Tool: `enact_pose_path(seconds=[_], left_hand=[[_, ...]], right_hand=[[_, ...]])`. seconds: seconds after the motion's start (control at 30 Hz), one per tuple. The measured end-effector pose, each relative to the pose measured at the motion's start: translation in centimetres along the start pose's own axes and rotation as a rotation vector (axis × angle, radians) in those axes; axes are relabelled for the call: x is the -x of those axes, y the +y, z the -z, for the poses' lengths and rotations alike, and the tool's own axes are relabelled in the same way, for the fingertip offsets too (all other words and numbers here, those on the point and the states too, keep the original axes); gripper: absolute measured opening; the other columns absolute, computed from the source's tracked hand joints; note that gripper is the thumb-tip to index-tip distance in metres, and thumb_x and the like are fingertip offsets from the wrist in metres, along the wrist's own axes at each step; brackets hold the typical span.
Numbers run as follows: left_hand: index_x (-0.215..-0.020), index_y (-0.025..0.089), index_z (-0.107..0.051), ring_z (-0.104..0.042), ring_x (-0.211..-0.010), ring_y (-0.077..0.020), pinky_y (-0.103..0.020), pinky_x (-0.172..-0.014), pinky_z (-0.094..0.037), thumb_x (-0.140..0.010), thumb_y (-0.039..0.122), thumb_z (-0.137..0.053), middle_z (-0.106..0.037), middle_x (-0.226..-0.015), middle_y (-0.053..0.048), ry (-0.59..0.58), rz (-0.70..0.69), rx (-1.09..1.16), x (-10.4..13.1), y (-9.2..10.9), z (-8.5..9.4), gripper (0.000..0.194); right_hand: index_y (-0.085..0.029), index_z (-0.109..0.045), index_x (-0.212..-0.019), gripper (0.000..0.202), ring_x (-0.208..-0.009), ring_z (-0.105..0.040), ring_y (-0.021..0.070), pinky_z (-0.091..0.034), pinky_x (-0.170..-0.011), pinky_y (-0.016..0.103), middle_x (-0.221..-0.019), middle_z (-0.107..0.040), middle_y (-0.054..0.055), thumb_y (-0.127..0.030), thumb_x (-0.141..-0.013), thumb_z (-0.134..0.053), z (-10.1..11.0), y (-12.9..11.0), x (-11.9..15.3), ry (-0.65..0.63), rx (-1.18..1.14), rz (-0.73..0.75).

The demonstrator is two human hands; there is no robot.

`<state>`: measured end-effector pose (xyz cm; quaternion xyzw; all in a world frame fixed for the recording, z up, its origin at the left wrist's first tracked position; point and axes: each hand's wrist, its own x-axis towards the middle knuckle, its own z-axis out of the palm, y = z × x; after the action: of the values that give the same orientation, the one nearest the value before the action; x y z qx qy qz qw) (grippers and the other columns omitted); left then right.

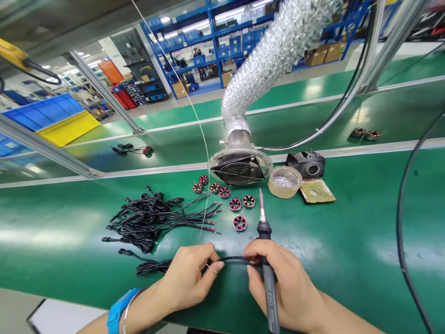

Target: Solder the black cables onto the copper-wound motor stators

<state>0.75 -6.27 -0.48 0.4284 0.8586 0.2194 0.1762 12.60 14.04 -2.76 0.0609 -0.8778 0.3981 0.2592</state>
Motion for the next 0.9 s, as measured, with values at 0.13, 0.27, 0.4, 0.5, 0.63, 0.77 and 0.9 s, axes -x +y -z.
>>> enact_pose_path(seconds=[0.13, 0.27, 0.4, 0.5, 0.63, 0.77, 0.9], left_hand=[[-0.082, 0.022, -0.061, -0.055, -0.062, -0.0177, -0.029, -0.058, -0.033, -0.094, 0.033, -0.049, -0.063, -0.07, -0.002, -0.053, -0.018, -0.009, -1.6, 0.8, 1.1, 0.02], [-0.09, 0.02, -0.061, -0.057, -0.085, -0.0197, -0.03, -0.078, -0.04, -0.1, 0.029, -0.035, -0.062, -0.088, -0.005, -0.03, -0.191, 0.094, -3.9, 1.6, 1.8, 0.029], [-0.078, 0.019, -0.051, -0.054, -0.066, -0.0133, -0.025, -0.065, -0.041, -0.103, 0.039, -0.028, -0.059, -0.074, 0.0, -0.275, -0.11, 0.49, -5.3, 1.8, 1.1, 0.039], [-0.077, 0.019, -0.049, -0.05, -0.061, -0.0125, -0.024, -0.064, -0.039, -0.103, 0.045, -0.027, -0.054, -0.064, 0.003, -0.29, -0.039, 0.591, -5.4, 1.7, 0.2, 0.043], [-0.075, 0.019, -0.048, -0.049, -0.064, -0.0129, -0.025, -0.068, -0.038, -0.102, 0.047, -0.031, -0.052, -0.063, 0.003, -0.227, -0.019, 0.638, -5.1, 1.8, -0.8, 0.042], [-0.079, 0.019, -0.05, -0.043, -0.056, -0.0111, -0.024, -0.059, -0.034, -0.1, 0.052, -0.034, -0.054, -0.06, 0.003, -0.257, 0.029, 0.861, -5.0, 1.5, -2.0, 0.042], [-0.084, 0.019, -0.049, -0.025, -0.037, -0.0073, -0.022, -0.042, -0.019, -0.094, 0.059, -0.041, -0.056, -0.051, 0.005, -0.385, 0.113, 1.165, -5.4, 1.2, -2.8, 0.042]], right_hand=[[-0.024, -0.05, -0.107, 0.025, -0.071, -0.069, 0.0137, -0.058, -0.068, 0.024, -0.088, -0.068, 0.002, -0.01, -0.087, -0.055, 0.0, -0.1, -0.9, 0.056, 0.01, 0.0], [-0.023, -0.049, -0.109, 0.031, -0.073, -0.069, 0.0138, -0.058, -0.067, 0.024, -0.088, -0.068, 0.003, -0.005, -0.085, -0.057, -0.6, 0.6, -1.8, 0.074, -0.052, 0.093], [-0.022, -0.046, -0.117, 0.041, -0.082, -0.069, 0.0159, -0.059, -0.073, 0.028, -0.098, -0.067, 0.006, -0.005, -0.082, -0.06, -0.8, 1.5, -1.9, 0.117, -0.119, 0.117], [-0.022, -0.046, -0.116, 0.04, -0.077, -0.066, 0.0148, -0.059, -0.069, 0.027, -0.096, -0.065, 0.005, -0.01, -0.081, -0.062, -0.8, 1.8, -1.5, 0.107, -0.142, -0.02], [-0.023, -0.047, -0.11, 0.032, -0.068, -0.063, 0.0115, -0.057, -0.065, 0.024, -0.086, -0.062, 0.001, -0.01, -0.084, -0.06, -1.1, 1.7, -1.2, 0.117, -0.177, -0.087], [-0.024, -0.048, -0.11, 0.031, -0.068, -0.064, 0.0111, -0.056, -0.064, 0.023, -0.086, -0.062, 0.001, -0.009, -0.086, -0.059, -1.5, 1.6, -1.0, 0.14, -0.191, -0.081], [-0.024, -0.047, -0.111, 0.031, -0.067, -0.064, 0.0112, -0.057, -0.063, 0.023, -0.086, -0.063, 0.001, -0.009, -0.086, -0.059, -1.8, 1.6, -1.0, 0.126, -0.23, -0.094]])
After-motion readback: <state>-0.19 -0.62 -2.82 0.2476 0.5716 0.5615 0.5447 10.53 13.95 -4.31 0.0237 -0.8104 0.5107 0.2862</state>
